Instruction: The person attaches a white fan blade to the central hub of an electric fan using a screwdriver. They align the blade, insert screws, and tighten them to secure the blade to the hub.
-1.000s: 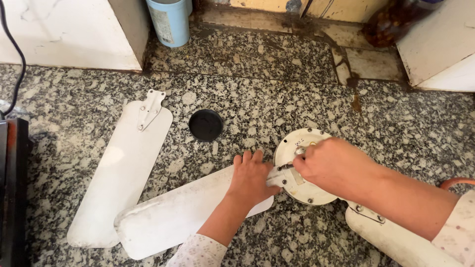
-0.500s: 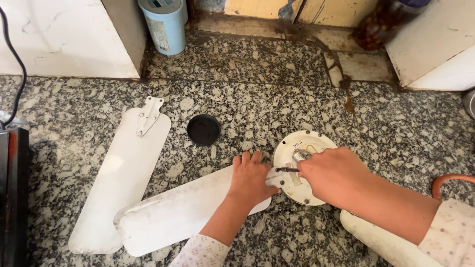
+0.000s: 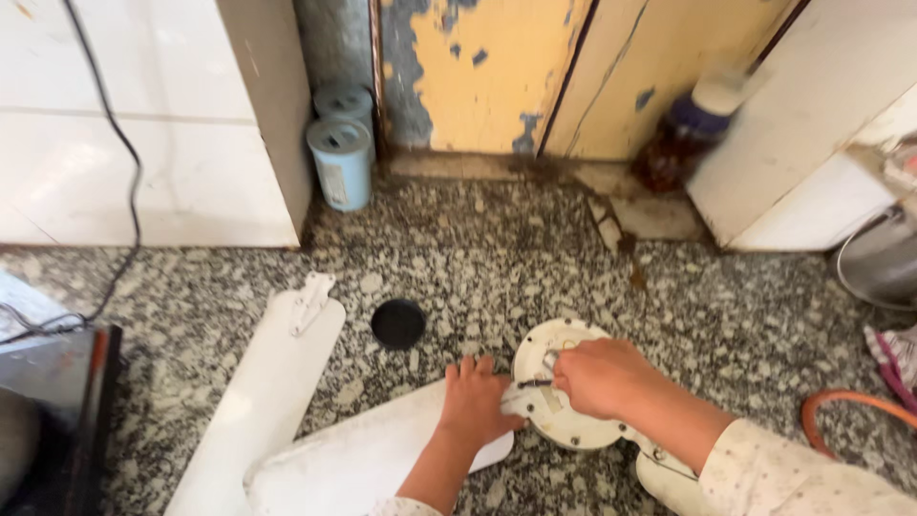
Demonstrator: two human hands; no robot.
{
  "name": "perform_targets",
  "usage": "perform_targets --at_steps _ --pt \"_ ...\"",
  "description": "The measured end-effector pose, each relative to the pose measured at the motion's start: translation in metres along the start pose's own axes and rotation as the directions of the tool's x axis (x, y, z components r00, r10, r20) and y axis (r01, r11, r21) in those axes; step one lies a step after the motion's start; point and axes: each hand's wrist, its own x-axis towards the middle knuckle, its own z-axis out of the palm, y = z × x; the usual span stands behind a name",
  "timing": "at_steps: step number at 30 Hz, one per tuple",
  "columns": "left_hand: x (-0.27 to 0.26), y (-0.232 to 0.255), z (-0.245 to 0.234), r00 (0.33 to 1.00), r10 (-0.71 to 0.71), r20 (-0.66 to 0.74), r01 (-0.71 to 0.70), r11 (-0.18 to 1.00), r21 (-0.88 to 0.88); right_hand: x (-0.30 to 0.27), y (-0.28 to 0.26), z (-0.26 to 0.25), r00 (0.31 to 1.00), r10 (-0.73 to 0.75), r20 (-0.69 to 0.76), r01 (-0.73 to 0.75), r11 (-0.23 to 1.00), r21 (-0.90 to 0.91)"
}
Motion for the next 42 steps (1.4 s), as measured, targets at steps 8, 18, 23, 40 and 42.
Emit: perform_targets --at_steps 8,18,23,40,42 --pt "-0.029 0.013 0.001 0.996 -0.083 -0.038 0.083 0.996 0.012 -0.074 -0.012 -0.002 0.929 0.165 -0.33 -0.138 0.985 0.105" --pt "-0.097 0.002 -0.021 0.94 -0.342 0.01 0.341 0.939 0.055 -0.076 0.022 0.139 0.927 0.297 -0.229 0.095 0.406 0.909" --pt "-0.127 0.011 -0.018 0.919 -0.393 -0.012 0.393 0.918 0.058 -0.054 0.022 0.191 0.974 0.206 -0.093 0.107 -0.057 0.993" --pt "-0.174 0.012 0.07 0.936 -0.317 0.154 0.329 0.942 -0.059 -0.091 -0.057 0.207 0.976 0.218 0.015 0.044 -0.265 0.963" --pt "-0.161 0.001 0.103 0.93 -0.266 0.253 0.302 0.946 -0.117 -0.088 -0.069 0.211 0.963 0.247 0.105 -0.03 -0.292 0.956"
